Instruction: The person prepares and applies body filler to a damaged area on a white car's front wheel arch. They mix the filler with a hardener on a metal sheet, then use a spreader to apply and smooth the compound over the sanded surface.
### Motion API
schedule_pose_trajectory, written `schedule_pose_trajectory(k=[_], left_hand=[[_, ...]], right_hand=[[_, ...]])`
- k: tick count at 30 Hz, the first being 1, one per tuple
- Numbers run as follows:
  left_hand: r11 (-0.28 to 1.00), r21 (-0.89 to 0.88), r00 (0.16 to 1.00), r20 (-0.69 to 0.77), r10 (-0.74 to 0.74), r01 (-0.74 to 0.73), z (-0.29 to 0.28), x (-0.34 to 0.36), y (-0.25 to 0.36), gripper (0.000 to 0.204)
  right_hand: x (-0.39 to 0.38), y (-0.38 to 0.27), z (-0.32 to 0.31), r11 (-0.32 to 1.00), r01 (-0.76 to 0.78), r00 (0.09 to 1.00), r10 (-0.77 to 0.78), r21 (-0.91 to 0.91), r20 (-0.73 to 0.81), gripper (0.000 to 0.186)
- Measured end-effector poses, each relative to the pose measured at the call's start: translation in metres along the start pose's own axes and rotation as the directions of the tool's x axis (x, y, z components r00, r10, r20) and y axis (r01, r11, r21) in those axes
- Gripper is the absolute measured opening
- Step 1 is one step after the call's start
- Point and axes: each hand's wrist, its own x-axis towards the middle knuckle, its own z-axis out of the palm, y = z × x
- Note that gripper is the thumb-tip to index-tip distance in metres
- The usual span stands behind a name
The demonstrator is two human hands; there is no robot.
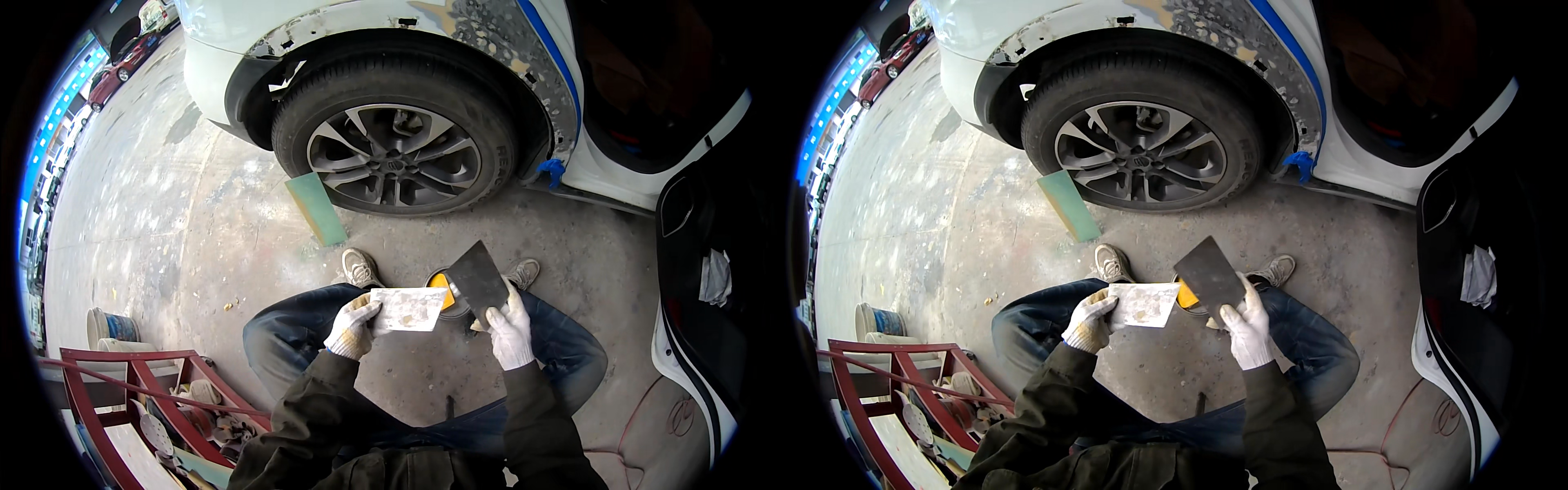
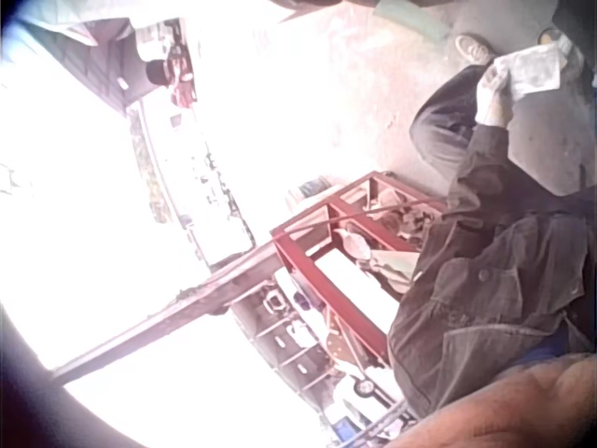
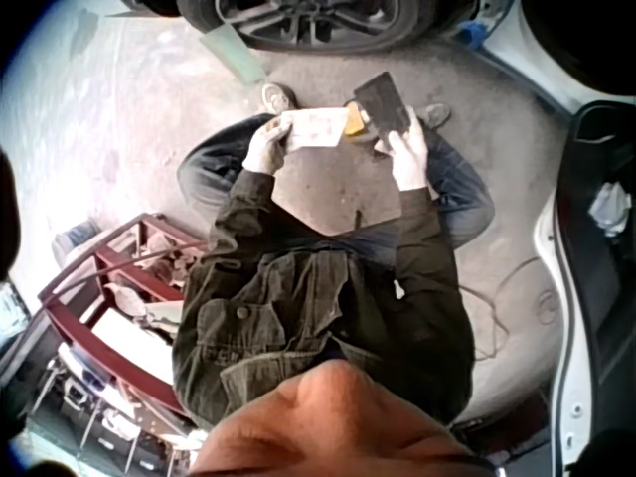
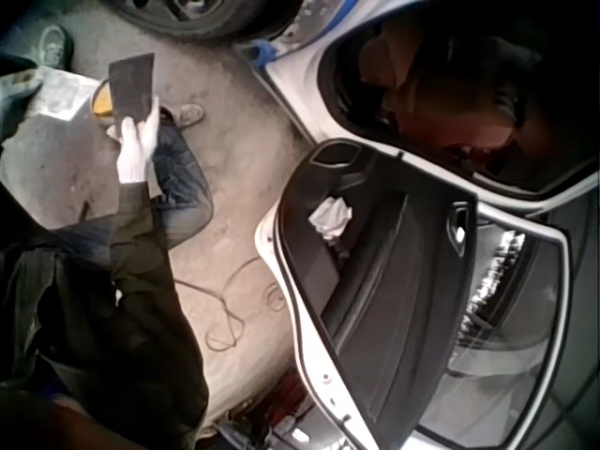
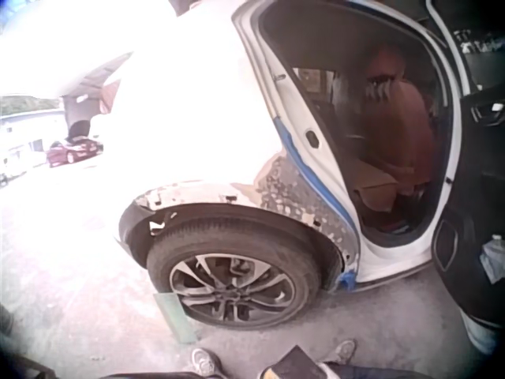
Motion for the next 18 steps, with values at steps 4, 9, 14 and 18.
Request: schedule_pose_trajectory(k=[4, 9, 14, 18], left_hand=[[0.995, -0.012, 0.992, 0.083, -0.093, 0.094, 0.007, -0.006, 0.0, 0.034], [0.994, -0.107, 1.0, 0.006, 0.002, -0.001, 0.017, -0.007, -0.004, 0.031], [0.997, -0.076, 1.0, 0.014, -0.017, 0.018, 0.021, -0.012, -0.003, 0.031], [0.997, -0.052, 0.998, 0.025, 0.061, -0.06, 0.017, -0.012, -0.003, 0.033]], right_hand=[[0.002, 0.001, 0.025, 0.994, 0.065, 0.997, -0.062, -0.085, 0.035, 0.067], [-0.015, 0.02, 0.031, 0.995, -0.045, 0.971, 0.065, -0.091, 0.232, 0.057], [0.004, 0.02, 0.023, 0.979, 0.183, 0.982, -0.187, -0.087, -0.038, 0.047], [-0.024, 0.025, 0.018, 0.999, -0.043, 0.98, 0.041, 0.007, 0.194, 0.037]])
